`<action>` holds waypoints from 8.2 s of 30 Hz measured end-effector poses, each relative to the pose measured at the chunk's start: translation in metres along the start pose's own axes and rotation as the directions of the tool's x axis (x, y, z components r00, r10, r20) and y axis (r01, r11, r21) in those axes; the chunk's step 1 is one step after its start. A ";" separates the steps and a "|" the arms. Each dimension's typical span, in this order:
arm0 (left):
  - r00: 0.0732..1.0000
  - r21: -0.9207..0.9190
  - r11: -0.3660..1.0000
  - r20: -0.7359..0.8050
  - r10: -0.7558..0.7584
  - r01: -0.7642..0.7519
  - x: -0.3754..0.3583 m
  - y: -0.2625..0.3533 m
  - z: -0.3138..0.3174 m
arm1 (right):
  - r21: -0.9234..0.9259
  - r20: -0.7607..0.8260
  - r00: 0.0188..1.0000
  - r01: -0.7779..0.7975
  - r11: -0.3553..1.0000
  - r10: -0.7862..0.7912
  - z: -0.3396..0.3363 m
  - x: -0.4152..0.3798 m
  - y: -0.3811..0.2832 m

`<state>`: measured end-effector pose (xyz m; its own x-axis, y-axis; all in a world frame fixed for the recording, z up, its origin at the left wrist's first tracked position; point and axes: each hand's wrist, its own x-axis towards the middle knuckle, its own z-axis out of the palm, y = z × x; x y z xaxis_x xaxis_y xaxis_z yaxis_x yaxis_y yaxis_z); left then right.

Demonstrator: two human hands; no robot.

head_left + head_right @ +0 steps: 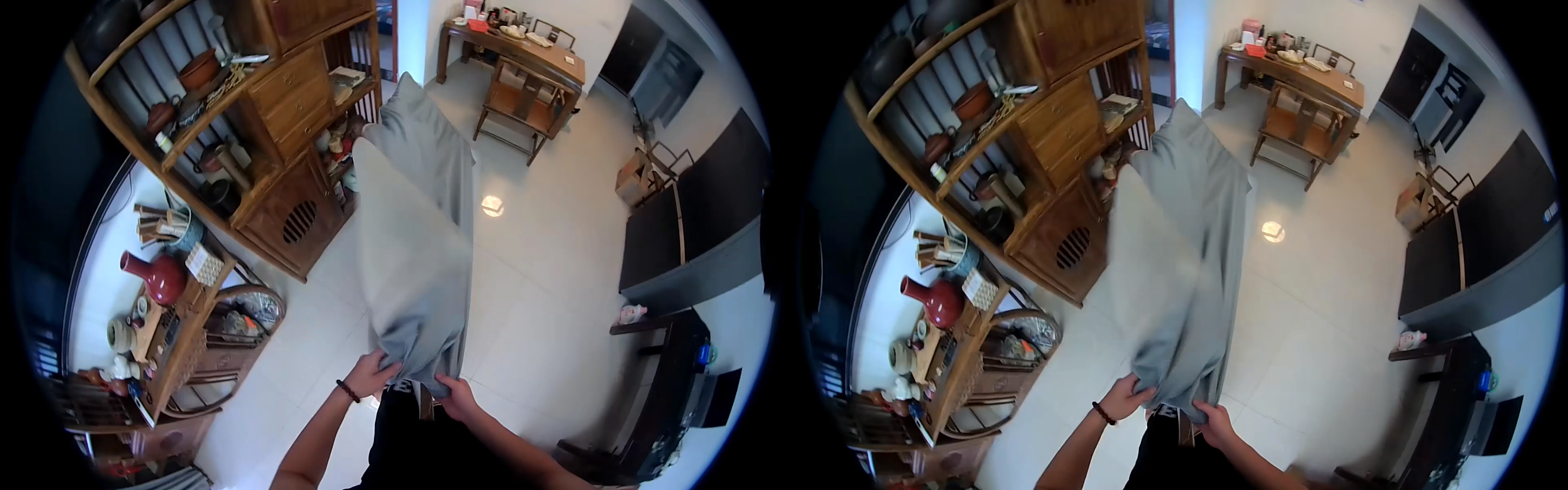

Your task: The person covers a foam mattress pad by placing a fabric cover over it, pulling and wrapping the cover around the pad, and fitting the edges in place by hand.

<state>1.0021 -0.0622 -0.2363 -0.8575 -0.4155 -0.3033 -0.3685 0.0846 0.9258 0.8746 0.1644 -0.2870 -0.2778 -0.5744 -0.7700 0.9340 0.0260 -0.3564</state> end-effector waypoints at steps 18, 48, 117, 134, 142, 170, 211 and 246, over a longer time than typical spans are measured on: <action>0.939 0.797 0.569 -0.324 0.118 0.204 0.205 -0.014 0.050 | -0.087 -0.046 0.989 0.136 0.987 -0.140 0.004 0.001 0.009; 0.826 -0.291 0.885 -0.540 0.161 -0.364 0.071 0.105 0.072 | -0.052 0.081 0.986 0.147 0.988 -0.143 -0.077 -0.001 -0.001; 0.701 0.157 0.987 -0.706 0.099 0.019 -0.013 -0.034 0.202 | -0.170 0.117 0.224 0.964 0.203 -0.968 0.065 -0.257 -0.307; 0.688 -0.159 0.983 -0.723 -0.055 -0.089 0.003 -0.053 0.303 | -0.151 0.021 0.077 0.986 0.073 -0.997 -0.023 -0.322 -0.300; 0.743 -0.123 0.985 -0.670 0.008 -0.122 0.002 -0.042 0.347 | -0.235 -0.072 0.003 0.972 0.020 -0.997 -0.079 -0.344 -0.287; 0.952 -0.912 0.361 0.088 -0.292 0.195 -0.073 0.016 0.338 | -0.152 -0.241 0.186 0.962 0.226 -0.953 -0.114 -0.351 -0.182; 0.996 -0.477 0.878 -0.059 -0.071 0.035 -0.039 -0.043 0.418 | -0.638 -0.173 0.133 0.740 0.214 -0.976 -0.185 -0.304 -0.195; 0.855 -0.845 0.147 0.490 -0.169 0.514 -0.047 -0.033 0.387 | -0.975 -0.223 0.668 -0.144 0.171 -0.710 -0.227 -0.063 -0.083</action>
<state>0.9154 0.3046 -0.3398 -0.8468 0.0744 -0.5267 -0.1911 -0.9666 0.1706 0.7637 0.3845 -0.3291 -0.8989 -0.2195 -0.3792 -0.0196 0.8847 -0.4657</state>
